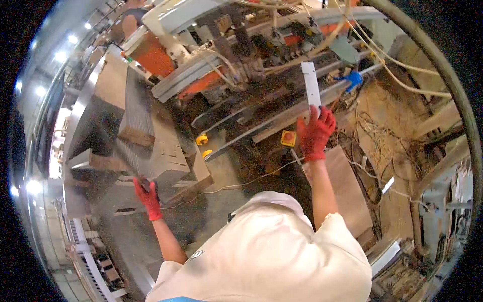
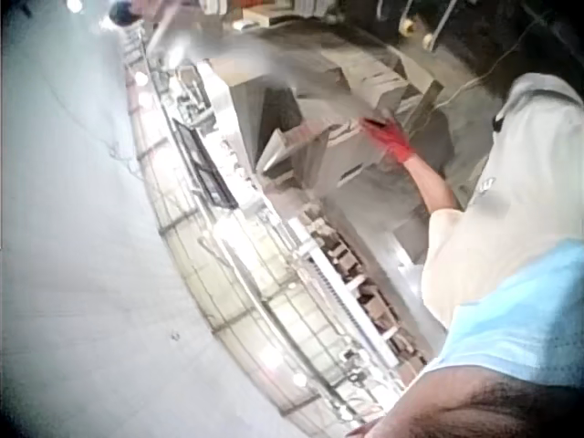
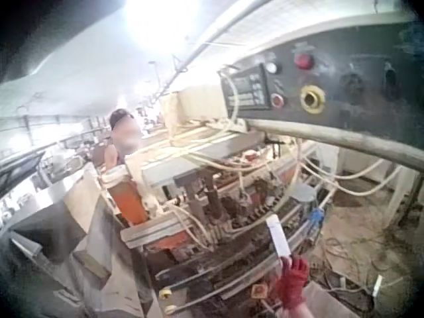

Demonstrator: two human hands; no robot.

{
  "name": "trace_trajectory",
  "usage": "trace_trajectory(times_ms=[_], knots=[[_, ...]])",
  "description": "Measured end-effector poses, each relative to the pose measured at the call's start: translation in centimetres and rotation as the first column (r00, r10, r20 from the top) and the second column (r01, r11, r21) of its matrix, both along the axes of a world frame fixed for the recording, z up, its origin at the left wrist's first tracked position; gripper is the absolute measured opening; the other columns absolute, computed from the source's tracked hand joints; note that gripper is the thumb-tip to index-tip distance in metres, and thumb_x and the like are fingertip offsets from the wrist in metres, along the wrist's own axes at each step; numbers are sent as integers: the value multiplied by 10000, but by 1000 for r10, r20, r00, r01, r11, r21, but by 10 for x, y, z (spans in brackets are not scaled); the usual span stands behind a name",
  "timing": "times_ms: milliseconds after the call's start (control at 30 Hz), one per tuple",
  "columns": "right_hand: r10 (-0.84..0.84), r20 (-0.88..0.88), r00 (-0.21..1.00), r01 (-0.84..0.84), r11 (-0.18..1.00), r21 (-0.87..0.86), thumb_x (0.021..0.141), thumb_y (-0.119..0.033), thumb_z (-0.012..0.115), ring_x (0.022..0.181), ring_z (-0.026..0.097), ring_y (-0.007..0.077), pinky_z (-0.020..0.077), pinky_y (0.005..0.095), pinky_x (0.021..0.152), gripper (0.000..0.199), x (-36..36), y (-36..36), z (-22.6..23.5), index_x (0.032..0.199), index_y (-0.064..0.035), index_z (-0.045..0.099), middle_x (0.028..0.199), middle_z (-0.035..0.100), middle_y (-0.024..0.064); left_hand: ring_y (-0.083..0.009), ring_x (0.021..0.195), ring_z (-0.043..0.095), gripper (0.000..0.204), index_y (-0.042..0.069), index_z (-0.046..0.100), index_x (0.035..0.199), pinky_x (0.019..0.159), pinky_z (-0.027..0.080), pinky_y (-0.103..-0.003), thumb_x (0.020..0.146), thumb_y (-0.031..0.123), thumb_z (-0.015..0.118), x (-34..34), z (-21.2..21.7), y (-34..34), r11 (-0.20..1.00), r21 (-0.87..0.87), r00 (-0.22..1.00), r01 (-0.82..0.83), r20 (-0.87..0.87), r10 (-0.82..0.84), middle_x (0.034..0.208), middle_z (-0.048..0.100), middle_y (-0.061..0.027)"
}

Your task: The person repeatedly retrieves wooden boards from a processing machine and stacks them onto a pile of boards by hand.

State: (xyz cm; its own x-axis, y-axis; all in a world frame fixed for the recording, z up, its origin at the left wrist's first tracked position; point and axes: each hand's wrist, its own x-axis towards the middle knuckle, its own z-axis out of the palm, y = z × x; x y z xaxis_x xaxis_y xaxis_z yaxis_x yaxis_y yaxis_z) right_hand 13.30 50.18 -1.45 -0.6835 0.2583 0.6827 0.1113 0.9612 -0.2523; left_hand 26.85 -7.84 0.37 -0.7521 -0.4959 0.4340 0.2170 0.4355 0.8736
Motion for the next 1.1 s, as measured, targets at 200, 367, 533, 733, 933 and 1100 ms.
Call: trace_trajectory(times_ms=[200,367,533,733,933,1100], knots=[[504,191,842,69,250,-966,819,-273,754,862,624,207,508,326,775,475,-47,69,-21,1190,-65,542,948,635,97,-349,1087,553,656,84,535,1200,919,430,-442,591,79,777,-33,-4,50,596,-797,957,102,242,160,1122,596,-140],[652,-241,719,-102,-244,-964,896,-137,670,831,619,137,510,299,725,346,-35,71,-32,1183,-25,513,860,640,60,-328,1077,561,598,114,552,1166,876,438,-440,609,134,772,-89,-12,56,528,-811,913,252,380,147,1100,612,-96],[624,-401,671,-293,-274,-916,939,-87,600,813,609,115,522,275,592,336,8,52,-35,1249,-90,470,1031,582,30,-325,1057,569,551,131,560,1150,847,437,-453,629,126,740,-118,-10,49,454,-839,925,299,372,77,1074,618,-87],[598,-125,792,-243,121,-963,978,-191,555,695,577,112,499,288,539,351,29,39,-23,1275,-72,410,939,592,63,-311,1106,557,572,133,555,1189,924,404,-476,640,118,714,-141,-9,36,462,-788,868,407,491,71,1133,615,-86],[465,153,872,-129,519,-845,971,-185,543,632,633,291,477,396,560,305,47,22,-8,1231,-76,424,766,621,178,-293,1147,548,617,173,541,1238,963,380,-496,648,153,719,-164,-24,21,489,-763,845,422,527,92,1185,613,-59],[337,353,873,-84,817,-571,951,-219,526,792,622,466,475,523,631,328,34,-1,9,1251,-131,427,863,645,251,-310,1103,577,552,164,564,1198,927,413,-497,665,137,709,-203,-17,36,437,-786,871,437,491,12,1139,638,-71]])
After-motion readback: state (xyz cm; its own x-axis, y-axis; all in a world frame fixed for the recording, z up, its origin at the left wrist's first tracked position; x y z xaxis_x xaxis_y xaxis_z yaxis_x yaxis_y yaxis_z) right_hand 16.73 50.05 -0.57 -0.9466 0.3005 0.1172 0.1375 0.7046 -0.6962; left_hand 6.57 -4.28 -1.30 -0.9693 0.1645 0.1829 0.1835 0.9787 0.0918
